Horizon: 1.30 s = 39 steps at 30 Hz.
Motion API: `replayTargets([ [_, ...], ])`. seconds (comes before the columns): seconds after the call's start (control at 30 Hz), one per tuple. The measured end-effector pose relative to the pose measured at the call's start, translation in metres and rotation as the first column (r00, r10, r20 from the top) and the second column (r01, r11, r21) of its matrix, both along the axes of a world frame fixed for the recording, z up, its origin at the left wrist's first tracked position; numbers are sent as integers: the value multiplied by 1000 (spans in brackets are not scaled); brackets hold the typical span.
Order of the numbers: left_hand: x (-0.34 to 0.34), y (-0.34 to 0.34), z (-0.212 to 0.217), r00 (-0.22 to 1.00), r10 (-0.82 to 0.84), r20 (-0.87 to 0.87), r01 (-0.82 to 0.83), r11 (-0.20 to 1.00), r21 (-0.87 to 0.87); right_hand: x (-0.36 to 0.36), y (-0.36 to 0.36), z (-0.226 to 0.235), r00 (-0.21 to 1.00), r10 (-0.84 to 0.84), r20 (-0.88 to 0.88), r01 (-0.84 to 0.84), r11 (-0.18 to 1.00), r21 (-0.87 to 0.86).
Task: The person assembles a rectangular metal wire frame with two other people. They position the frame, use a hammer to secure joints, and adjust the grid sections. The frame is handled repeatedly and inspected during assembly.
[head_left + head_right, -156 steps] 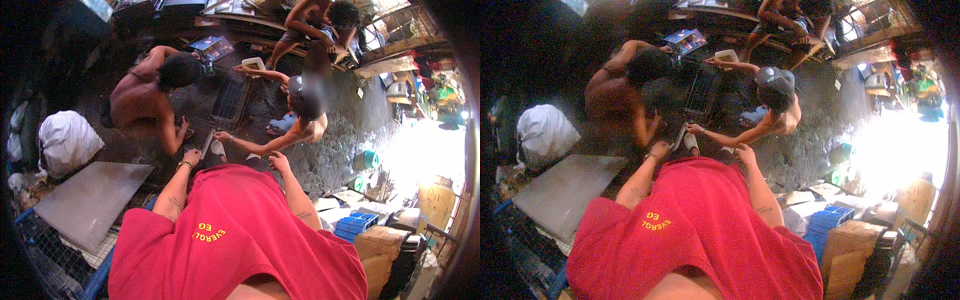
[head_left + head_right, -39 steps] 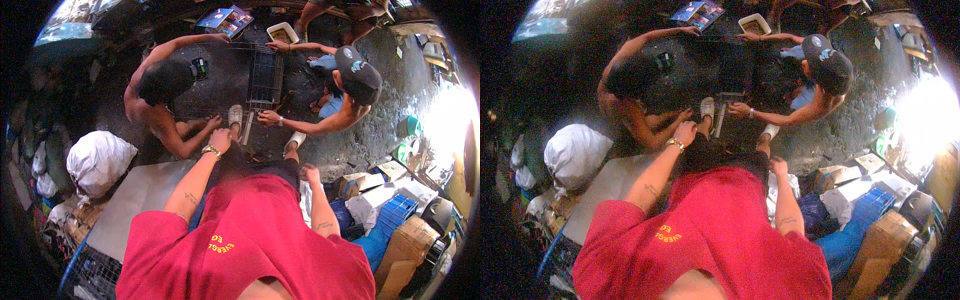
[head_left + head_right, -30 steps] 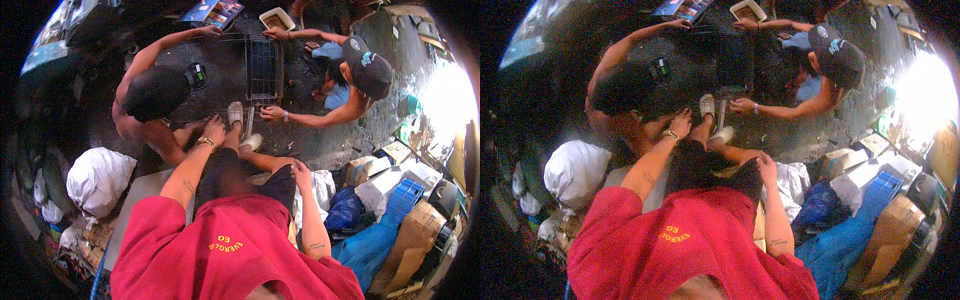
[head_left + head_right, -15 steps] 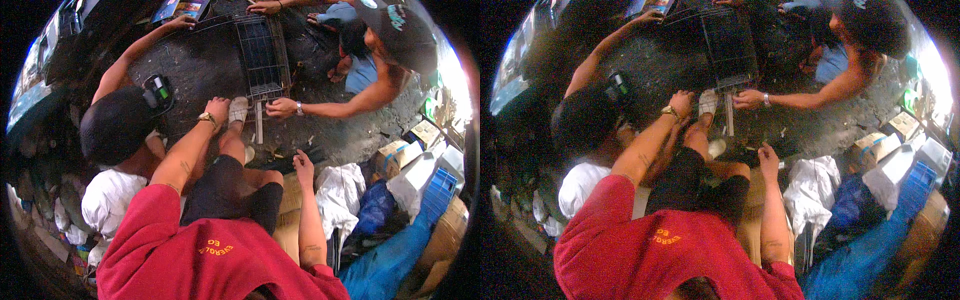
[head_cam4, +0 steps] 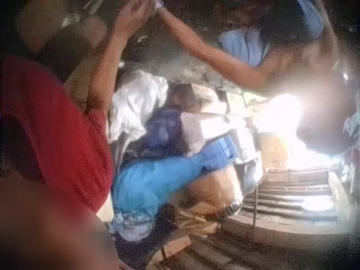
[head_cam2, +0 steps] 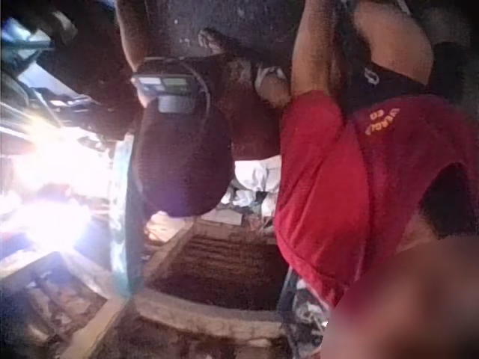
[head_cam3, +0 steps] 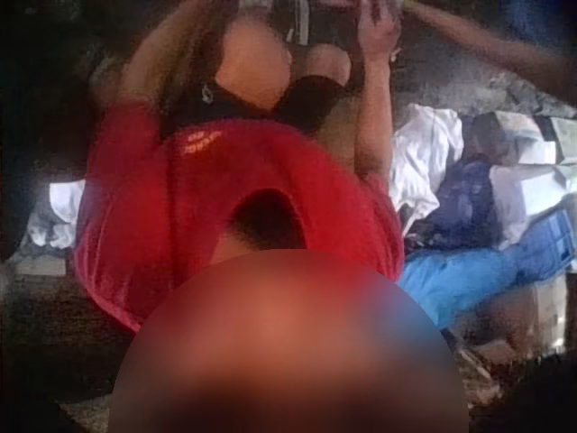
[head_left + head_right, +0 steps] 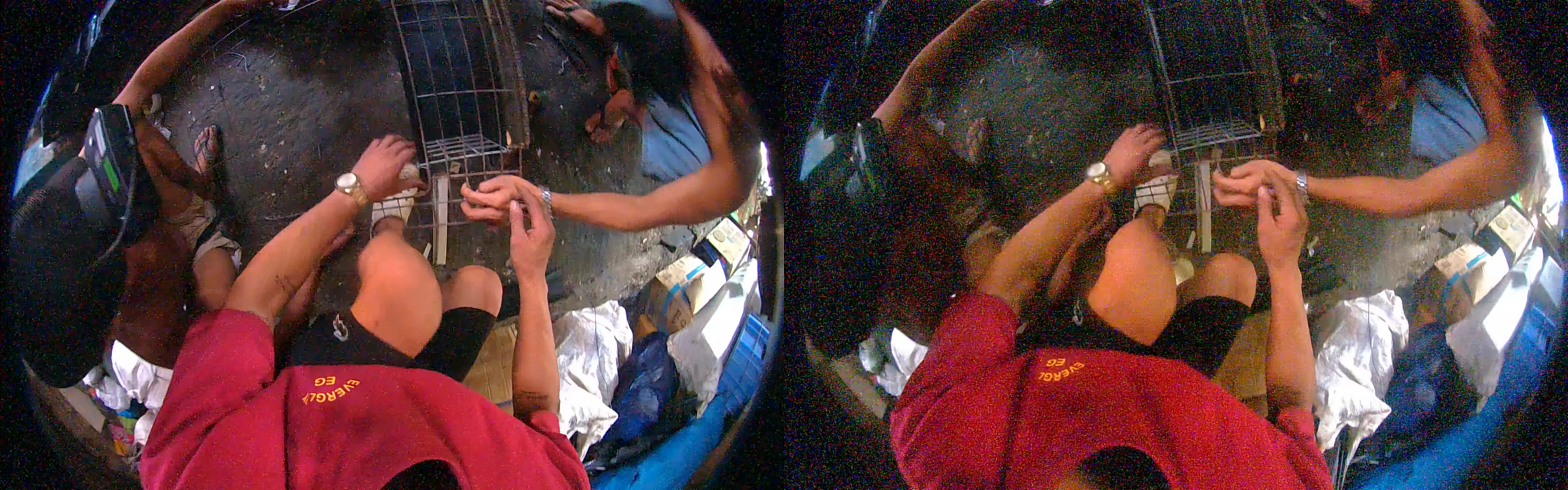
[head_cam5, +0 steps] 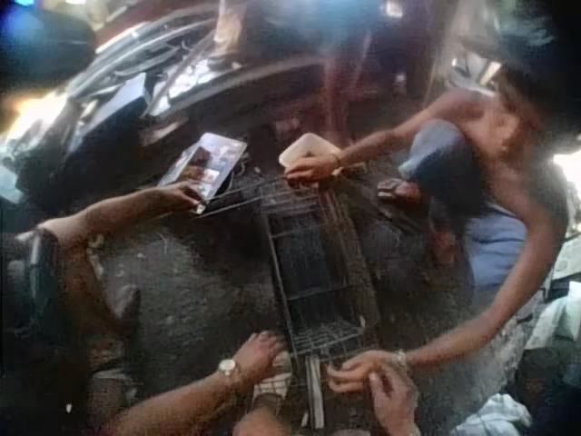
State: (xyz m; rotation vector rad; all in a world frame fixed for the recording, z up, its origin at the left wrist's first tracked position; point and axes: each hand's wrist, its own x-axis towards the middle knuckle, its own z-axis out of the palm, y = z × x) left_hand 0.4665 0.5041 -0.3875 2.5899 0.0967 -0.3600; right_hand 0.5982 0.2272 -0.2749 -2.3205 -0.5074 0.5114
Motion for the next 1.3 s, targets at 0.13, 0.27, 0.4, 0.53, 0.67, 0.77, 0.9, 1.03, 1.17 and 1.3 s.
replayTargets([
  [0.13,-12,-10,-4,988,38,149,-35,999,-28,3,29,-14,976,173,135,-176,984,12],
  [0.27,-13,-10,-11,976,17,216,-18,1000,0,8,49,-34,904,347,250,-356,934,-9],
  [0.4,-7,0,-15,948,-58,312,55,998,20,8,63,-50,836,459,299,-454,886,-93],
  [0.53,-7,6,-19,927,-146,344,134,989,61,4,67,-54,761,528,377,-505,847,-168],
  [0.67,-6,8,-33,929,-221,296,217,975,48,6,67,-50,723,555,411,-495,832,-252],
  [0.77,-5,6,-43,812,-142,566,135,989,54,8,67,-46,703,585,405,-485,811,-328],
  [0.9,-2,5,-49,794,-62,605,34,998,57,4,64,-40,679,613,403,-455,783,-424],
  [1.03,6,19,-56,857,38,513,4,997,-81,5,60,-36,694,583,423,-401,800,-446],
  [1.17,11,47,-68,898,60,435,-34,997,-69,22,57,-29,732,526,433,-389,845,-368],
  [1.3,24,74,-62,973,59,225,-40,995,-87,38,58,-11,809,453,374,-332,878,-346],
])
